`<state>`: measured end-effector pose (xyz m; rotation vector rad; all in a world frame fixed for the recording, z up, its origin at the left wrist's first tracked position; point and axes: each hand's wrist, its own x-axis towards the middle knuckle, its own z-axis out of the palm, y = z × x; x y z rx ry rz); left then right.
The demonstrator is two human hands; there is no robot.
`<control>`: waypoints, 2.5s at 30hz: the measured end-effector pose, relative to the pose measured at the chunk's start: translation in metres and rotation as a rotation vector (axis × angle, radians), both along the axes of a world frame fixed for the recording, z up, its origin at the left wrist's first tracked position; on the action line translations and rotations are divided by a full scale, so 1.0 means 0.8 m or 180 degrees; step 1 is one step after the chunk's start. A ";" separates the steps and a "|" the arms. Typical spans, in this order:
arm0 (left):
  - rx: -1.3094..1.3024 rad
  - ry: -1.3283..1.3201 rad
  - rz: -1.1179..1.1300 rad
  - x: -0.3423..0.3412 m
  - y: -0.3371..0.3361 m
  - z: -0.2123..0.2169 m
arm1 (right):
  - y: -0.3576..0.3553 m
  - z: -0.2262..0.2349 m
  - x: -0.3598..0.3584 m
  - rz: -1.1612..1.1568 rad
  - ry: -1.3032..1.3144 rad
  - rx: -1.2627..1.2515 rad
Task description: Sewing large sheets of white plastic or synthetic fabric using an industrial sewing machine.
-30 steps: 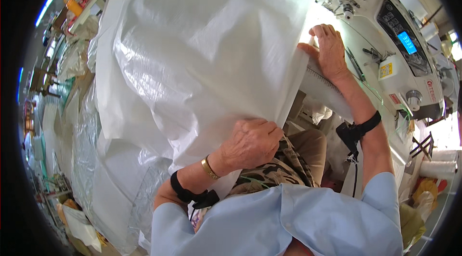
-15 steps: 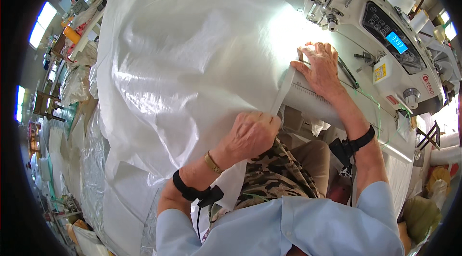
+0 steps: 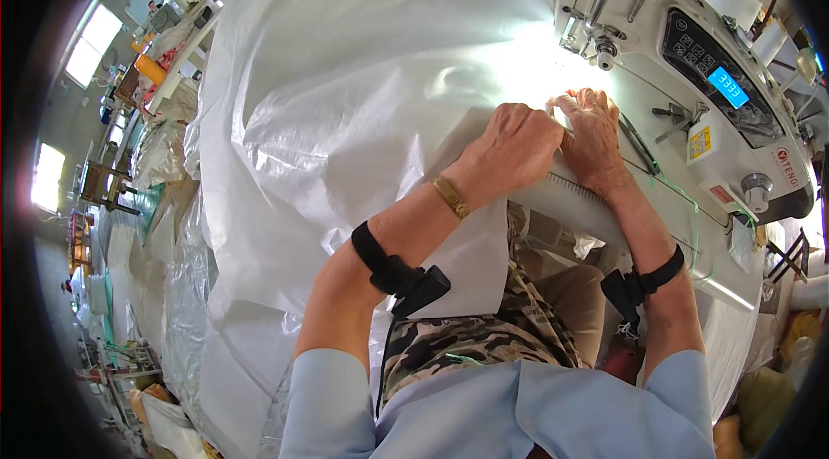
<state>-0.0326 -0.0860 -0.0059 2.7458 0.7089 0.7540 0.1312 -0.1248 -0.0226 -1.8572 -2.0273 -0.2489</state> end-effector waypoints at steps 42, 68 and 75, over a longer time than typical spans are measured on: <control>0.0160 0.0176 0.0854 -0.200 0.112 -0.044 | -0.107 -0.124 -0.279 0.1809 0.2395 -0.0083; 0.0124 0.0126 0.0687 -0.206 0.119 -0.046 | -0.104 -0.133 -0.255 0.0095 0.5398 -0.0695; 0.0126 0.0125 0.0677 -0.202 0.123 -0.047 | -0.093 -0.165 -0.285 -0.0471 0.4742 -0.1232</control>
